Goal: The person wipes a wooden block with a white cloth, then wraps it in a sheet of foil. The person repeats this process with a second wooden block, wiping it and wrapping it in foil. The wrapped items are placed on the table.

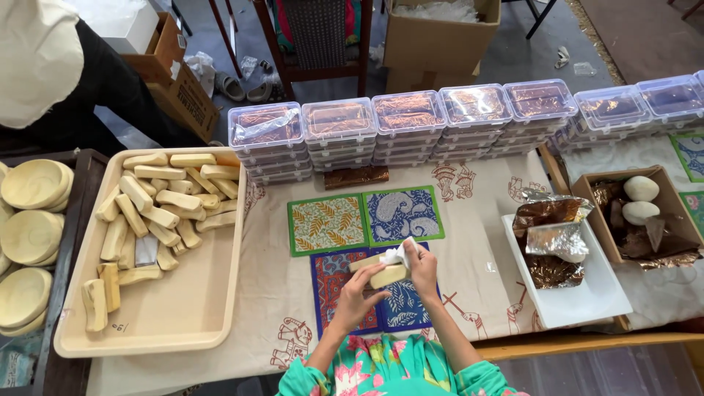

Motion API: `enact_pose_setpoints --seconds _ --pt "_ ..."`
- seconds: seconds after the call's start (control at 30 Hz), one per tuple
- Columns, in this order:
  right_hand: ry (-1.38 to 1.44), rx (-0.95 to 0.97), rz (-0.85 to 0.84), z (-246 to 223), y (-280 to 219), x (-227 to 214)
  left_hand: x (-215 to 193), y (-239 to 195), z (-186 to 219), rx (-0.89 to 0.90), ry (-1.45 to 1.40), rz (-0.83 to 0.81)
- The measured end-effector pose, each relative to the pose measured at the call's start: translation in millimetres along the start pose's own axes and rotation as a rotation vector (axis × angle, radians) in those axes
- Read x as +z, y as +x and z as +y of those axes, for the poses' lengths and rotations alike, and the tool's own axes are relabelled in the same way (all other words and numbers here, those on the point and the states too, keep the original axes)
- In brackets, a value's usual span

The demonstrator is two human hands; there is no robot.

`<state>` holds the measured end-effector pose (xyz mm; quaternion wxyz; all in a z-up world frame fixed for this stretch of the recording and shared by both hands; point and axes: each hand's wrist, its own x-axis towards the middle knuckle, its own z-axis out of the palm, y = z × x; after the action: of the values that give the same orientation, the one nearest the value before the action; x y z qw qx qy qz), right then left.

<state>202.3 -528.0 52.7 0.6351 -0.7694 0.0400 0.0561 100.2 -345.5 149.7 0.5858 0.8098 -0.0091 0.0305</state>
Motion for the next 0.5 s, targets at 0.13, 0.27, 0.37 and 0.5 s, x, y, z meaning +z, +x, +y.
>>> enact_pose_setpoints --seconds 0.13,0.27,0.37,0.5 --pt "0.468 0.165 0.023 12.3 0.8 7.8 20.8 -4.2 -15.6 -0.060 -0.077 0.138" --pt "0.763 0.389 -0.016 11.8 -2.8 19.9 27.9 -2.6 -16.0 -0.002 0.017 0.278" --pt "0.761 0.339 -0.019 35.3 4.9 15.9 32.7 -6.7 -16.6 -0.009 0.001 0.138" --pt "0.714 0.321 -0.046 19.3 -4.6 14.2 34.7 -6.8 -17.4 -0.158 0.056 0.078"
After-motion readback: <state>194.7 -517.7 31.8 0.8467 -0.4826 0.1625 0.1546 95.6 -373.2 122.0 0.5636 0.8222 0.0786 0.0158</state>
